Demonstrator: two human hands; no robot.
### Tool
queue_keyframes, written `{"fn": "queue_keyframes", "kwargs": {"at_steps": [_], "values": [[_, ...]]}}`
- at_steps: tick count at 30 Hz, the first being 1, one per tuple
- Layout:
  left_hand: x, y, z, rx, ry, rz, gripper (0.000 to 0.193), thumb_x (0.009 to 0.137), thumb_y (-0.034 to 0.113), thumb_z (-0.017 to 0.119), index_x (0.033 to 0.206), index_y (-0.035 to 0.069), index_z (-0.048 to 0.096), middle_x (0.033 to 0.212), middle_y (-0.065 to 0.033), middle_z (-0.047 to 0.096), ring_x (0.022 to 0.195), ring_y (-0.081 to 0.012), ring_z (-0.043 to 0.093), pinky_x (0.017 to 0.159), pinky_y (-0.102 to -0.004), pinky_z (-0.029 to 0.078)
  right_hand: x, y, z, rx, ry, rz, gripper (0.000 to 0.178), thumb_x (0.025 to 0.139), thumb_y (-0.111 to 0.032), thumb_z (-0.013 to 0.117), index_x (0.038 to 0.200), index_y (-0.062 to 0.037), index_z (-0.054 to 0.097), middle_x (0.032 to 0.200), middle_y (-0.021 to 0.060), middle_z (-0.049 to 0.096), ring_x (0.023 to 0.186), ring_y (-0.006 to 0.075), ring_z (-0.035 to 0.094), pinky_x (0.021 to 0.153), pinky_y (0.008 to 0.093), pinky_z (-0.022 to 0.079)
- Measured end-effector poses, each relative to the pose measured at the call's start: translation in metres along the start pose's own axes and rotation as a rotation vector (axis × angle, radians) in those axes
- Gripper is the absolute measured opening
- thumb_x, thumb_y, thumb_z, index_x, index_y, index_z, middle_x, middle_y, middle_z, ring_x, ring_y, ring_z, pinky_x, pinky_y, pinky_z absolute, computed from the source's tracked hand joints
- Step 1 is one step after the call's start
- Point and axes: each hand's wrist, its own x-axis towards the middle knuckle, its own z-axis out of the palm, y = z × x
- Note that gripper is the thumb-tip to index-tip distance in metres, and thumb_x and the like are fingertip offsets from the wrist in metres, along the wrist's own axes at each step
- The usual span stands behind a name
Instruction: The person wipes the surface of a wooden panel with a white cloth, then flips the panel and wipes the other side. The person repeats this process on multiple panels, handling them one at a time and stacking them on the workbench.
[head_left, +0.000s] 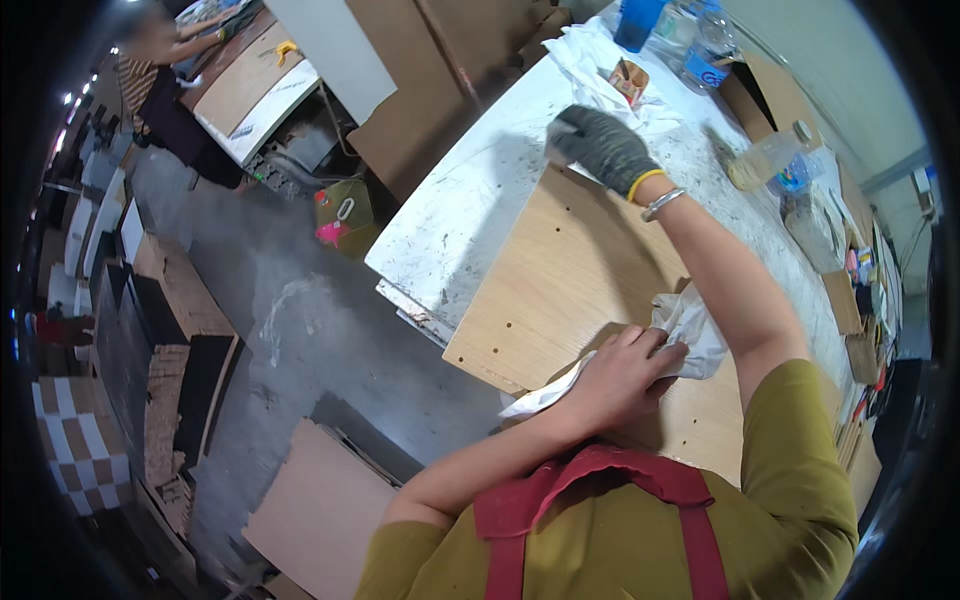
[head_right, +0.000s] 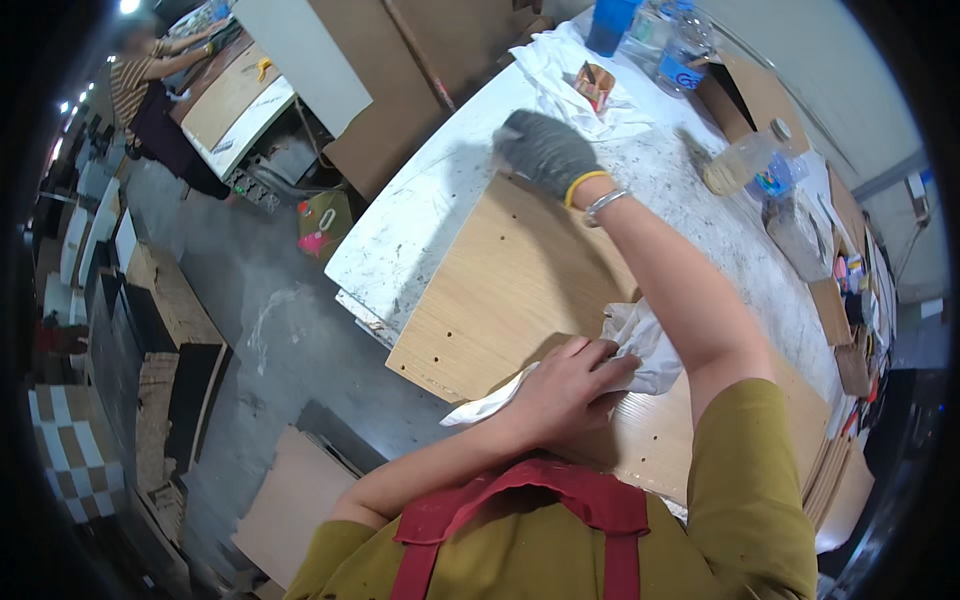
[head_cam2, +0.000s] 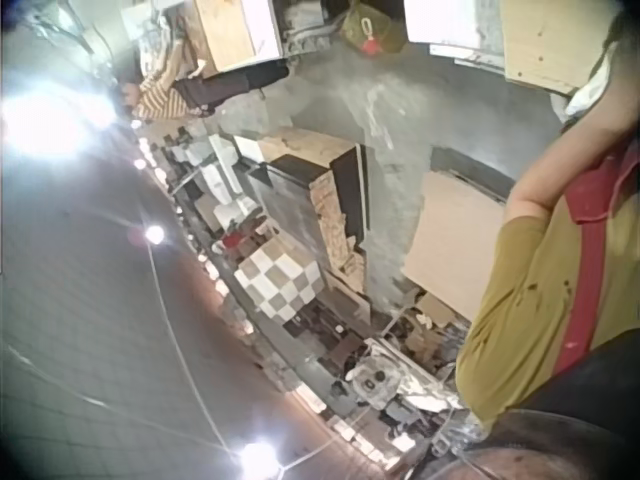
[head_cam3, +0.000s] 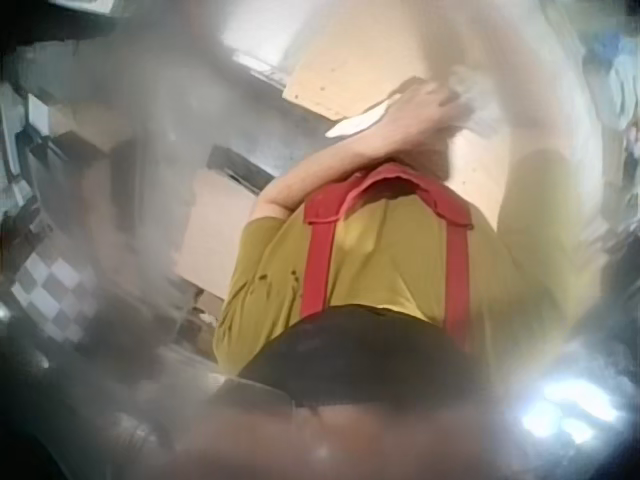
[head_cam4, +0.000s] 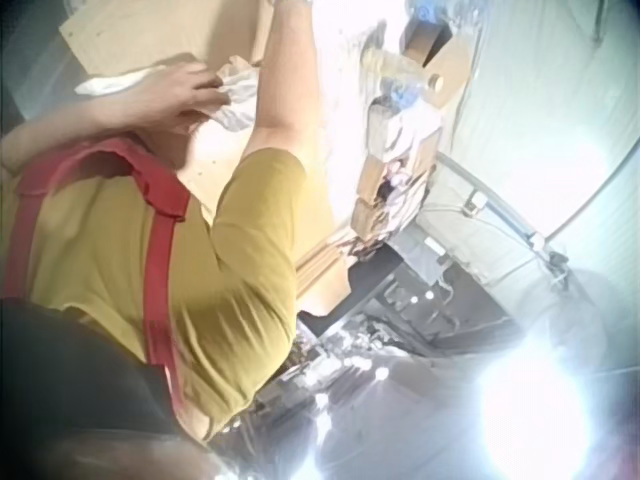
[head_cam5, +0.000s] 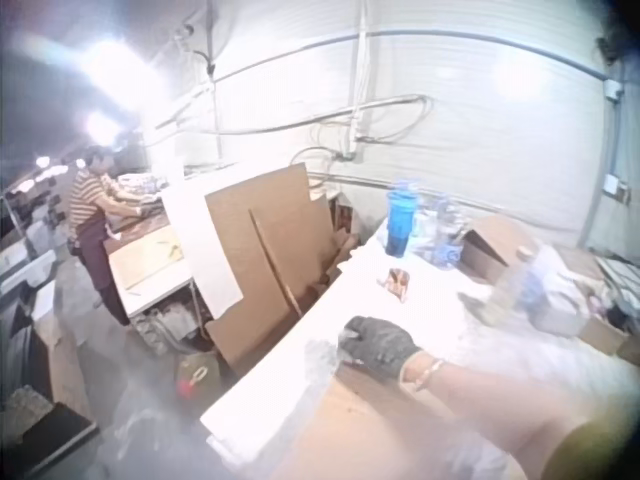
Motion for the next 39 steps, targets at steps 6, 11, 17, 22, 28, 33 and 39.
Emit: {"fn": "queue_keyframes", "kwargs": {"at_steps": [6, 11, 17, 22, 28, 33, 39], "values": [[0.002, 0.002, -0.003, -0.006, -0.012, 0.033, 0.053, 0.071, 0.013, 0.074, 0.121, 0.012, 0.059, 0.111, -0.0105, 0.057, 0.095, -0.0315, 0.056, 0.081, -0.0413, 0.050, -0.014, 0.015, -0.010, -0.143, -0.018, 0.073, 0.030, 0.090, -0.032, 0.048, 0.093, -0.0048, 0.059, 0.099, 0.0204, 0.065, 0.091, 0.0383, 0.061, 0.083, 0.0433, 0.048], [0.003, 0.000, -0.002, 0.008, -0.038, 0.032, 0.051, 0.072, 0.012, 0.074, 0.120, 0.010, 0.059, 0.108, -0.0100, 0.057, 0.096, -0.0311, 0.055, 0.083, -0.0388, 0.050, -0.014, 0.003, 0.008, -0.005, 0.066, 0.124, 0.033, 0.090, -0.036, 0.048, 0.094, -0.0051, 0.061, 0.096, 0.0207, 0.066, 0.092, 0.0393, 0.062, 0.084, 0.0449, 0.047], [0.002, 0.000, -0.001, -0.093, 0.120, 0.003, 0.027, 0.079, 0.013, 0.070, 0.103, 0.002, 0.065, 0.092, -0.0166, 0.068, 0.082, -0.0360, 0.064, 0.076, -0.0418, 0.050, -0.076, 0.029, -0.040, -0.085, -0.010, 0.211, 0.031, 0.089, -0.034, 0.050, 0.095, -0.0063, 0.062, 0.097, 0.0196, 0.067, 0.092, 0.0393, 0.062, 0.083, 0.0452, 0.048], [-0.004, 0.000, -0.004, -0.015, 0.080, -0.152, 0.028, 0.081, 0.012, 0.068, 0.104, -0.002, 0.065, 0.094, -0.0190, 0.068, 0.088, -0.0325, 0.066, 0.080, -0.0379, 0.051, -0.173, 0.071, -0.096, -0.029, -0.012, 0.434, 0.027, 0.088, -0.031, 0.050, 0.093, -0.0076, 0.062, 0.095, 0.0167, 0.067, 0.090, 0.0387, 0.062, 0.081, 0.0453, 0.048], [-0.009, -0.013, 0.008, -0.058, 0.092, -0.238, 0.026, 0.087, 0.005, 0.059, 0.111, -0.006, 0.061, 0.106, -0.0186, 0.066, 0.099, -0.0255, 0.062, 0.090, -0.0365, 0.047, -0.314, 0.166, -0.156, -0.217, 0.118, 0.429, 0.029, 0.085, -0.032, 0.055, 0.094, -0.0068, 0.065, 0.100, 0.0182, 0.067, 0.095, 0.0376, 0.062, 0.083, 0.0448, 0.049], [-0.008, -0.009, 0.008, -0.003, 0.106, -0.283, 0.027, 0.092, 0.011, 0.054, 0.113, -0.005, 0.059, 0.103, -0.0147, 0.064, 0.096, -0.0236, 0.060, 0.089, -0.0351, 0.045, -0.419, 0.223, -0.215, -0.302, 0.085, 0.594, 0.036, 0.082, -0.034, 0.061, 0.104, -0.0048, 0.066, 0.107, 0.0191, 0.066, 0.100, 0.0389, 0.061, 0.088, 0.0438, 0.048], [0.003, 0.012, 0.012, 0.153, 0.089, -0.361, 0.035, 0.098, 0.021, 0.048, 0.119, -0.006, 0.056, 0.108, -0.0166, 0.063, 0.099, -0.0246, 0.057, 0.090, -0.0359, 0.043, -0.552, 0.301, -0.280, -0.433, 0.145, 0.742, 0.030, 0.072, -0.027, 0.065, 0.089, -0.0027, 0.071, 0.094, 0.0221, 0.069, 0.089, 0.0382, 0.066, 0.080, 0.0448, 0.052]]}}
